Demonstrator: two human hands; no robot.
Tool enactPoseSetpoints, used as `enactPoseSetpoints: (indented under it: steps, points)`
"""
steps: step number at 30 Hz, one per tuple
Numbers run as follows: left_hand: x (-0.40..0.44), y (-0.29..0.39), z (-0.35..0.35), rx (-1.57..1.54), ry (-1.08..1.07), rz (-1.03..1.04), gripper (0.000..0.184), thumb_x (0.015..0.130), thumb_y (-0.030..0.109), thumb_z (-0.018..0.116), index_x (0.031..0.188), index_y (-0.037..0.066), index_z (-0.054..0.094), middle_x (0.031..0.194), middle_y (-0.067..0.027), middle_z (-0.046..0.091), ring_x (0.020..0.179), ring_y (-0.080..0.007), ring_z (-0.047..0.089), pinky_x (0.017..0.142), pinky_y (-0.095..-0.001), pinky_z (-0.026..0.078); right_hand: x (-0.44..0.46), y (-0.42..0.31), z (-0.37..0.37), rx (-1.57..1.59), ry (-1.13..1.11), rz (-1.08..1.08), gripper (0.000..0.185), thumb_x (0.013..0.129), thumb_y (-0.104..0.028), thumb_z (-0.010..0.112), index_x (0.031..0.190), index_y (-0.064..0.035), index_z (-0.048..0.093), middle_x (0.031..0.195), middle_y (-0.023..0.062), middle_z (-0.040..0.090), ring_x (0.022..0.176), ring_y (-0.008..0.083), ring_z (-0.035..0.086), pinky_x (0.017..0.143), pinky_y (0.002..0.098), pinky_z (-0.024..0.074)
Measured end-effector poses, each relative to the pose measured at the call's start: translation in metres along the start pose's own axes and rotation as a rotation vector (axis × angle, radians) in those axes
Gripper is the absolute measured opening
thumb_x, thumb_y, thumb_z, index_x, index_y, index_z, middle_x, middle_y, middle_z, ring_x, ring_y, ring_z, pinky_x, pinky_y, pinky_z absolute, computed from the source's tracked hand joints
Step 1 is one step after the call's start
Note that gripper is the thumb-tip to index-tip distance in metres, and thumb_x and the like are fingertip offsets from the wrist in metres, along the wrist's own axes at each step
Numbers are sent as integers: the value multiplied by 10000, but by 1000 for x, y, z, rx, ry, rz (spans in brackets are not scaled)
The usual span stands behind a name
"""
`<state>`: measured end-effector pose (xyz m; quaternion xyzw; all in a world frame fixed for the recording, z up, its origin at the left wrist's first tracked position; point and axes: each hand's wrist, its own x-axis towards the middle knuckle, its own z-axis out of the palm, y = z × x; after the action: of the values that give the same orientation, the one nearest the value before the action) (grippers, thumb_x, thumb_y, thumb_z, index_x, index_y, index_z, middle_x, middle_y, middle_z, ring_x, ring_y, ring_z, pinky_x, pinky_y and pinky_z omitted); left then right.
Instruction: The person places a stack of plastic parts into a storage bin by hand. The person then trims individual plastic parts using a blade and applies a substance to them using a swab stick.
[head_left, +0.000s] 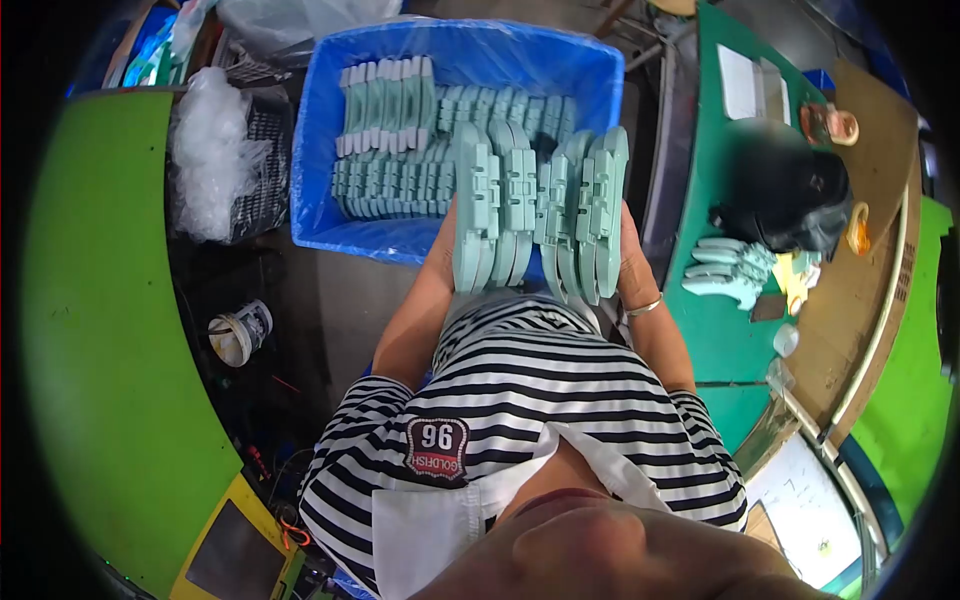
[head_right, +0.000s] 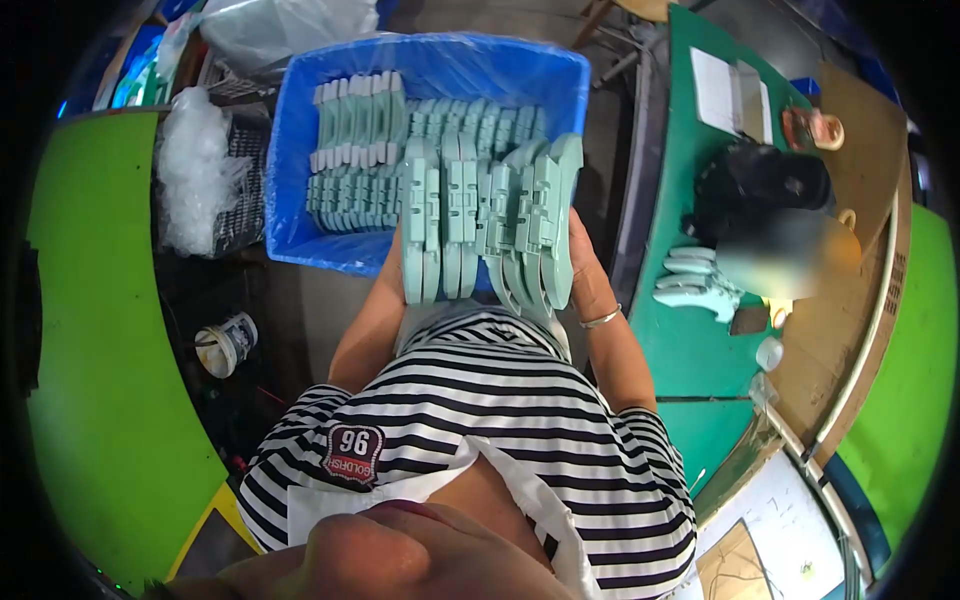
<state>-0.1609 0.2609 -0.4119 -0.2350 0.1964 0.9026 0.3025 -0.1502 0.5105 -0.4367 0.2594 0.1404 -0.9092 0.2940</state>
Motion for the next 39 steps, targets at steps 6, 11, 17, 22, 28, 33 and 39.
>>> enactPoseSetpoints:
  steps: [6, 11, 17, 22, 28, 33, 39]
  points:
    - [27, 84, -65, 43, 229, -113, 452, 915, 398, 592, 1223, 68, 572, 1099, -87, 658, 921, -206, 656, 787, -374, 549, 94, 0, 2, -209, 91, 49, 402, 921, -324, 552, 1207, -43, 580, 1081, 114, 664, 933, 244, 655, 828, 385, 545]
    - [151, 143, -129, 1009, 451, 195, 764, 783, 407, 731, 1267, -83, 400, 1169, -237, 587, 1035, -308, 619, 861, -386, 511, 201, -16, -6, -961, 585, -142, 746, 798, -437, 672, 1268, 70, 395, 1161, 219, 562, 1001, 278, 609, 870, 380, 504]
    - [254, 152, -171, 1875, 897, 363, 741, 657, 375, 813, 1108, -25, 382, 1131, -230, 511, 1065, -388, 544, 835, -429, 511, 317, 1, -42, -1593, 997, -324, 906, 642, -489, 774, 1141, 101, 302, 1189, 357, 496, 1081, 445, 565, 933, 426, 475]
    - [286, 146, -195, 1978, 952, 449, 737, 670, 377, 803, 1106, -29, 369, 1107, -200, 485, 1068, -361, 536, 764, -419, 544, 396, 36, -36, -1724, 1180, -270, 931, 633, -528, 761, 1157, 74, 283, 1171, 290, 485, 1064, 408, 575, 879, 440, 511]
    - [300, 139, -192, 2009, 987, 470, 761, 623, 332, 838, 1109, -22, 373, 1084, -164, 473, 1057, -321, 518, 759, -378, 553, 428, 39, -39, -1767, 1313, -180, 811, 627, -447, 785, 1094, 27, 321, 1115, 218, 467, 1039, 356, 561, 814, 416, 537]
    - [310, 136, -209, 2013, 973, 488, 753, 648, 357, 825, 1108, -28, 369, 1070, -178, 480, 1030, -340, 522, 761, -411, 542, 431, 37, -39, -1822, 1285, -158, 787, 632, -405, 788, 1096, 29, 324, 1107, 228, 467, 1015, 357, 570, 800, 400, 543]
    - [312, 140, -227, 2086, 903, 490, 813, 698, 390, 781, 1193, -79, 338, 1103, -205, 463, 1052, -356, 506, 790, -420, 528, 450, 51, -52, -1766, 1254, -64, 840, 654, -439, 771, 1139, 61, 303, 1137, 238, 445, 1078, 366, 515, 853, 403, 517]
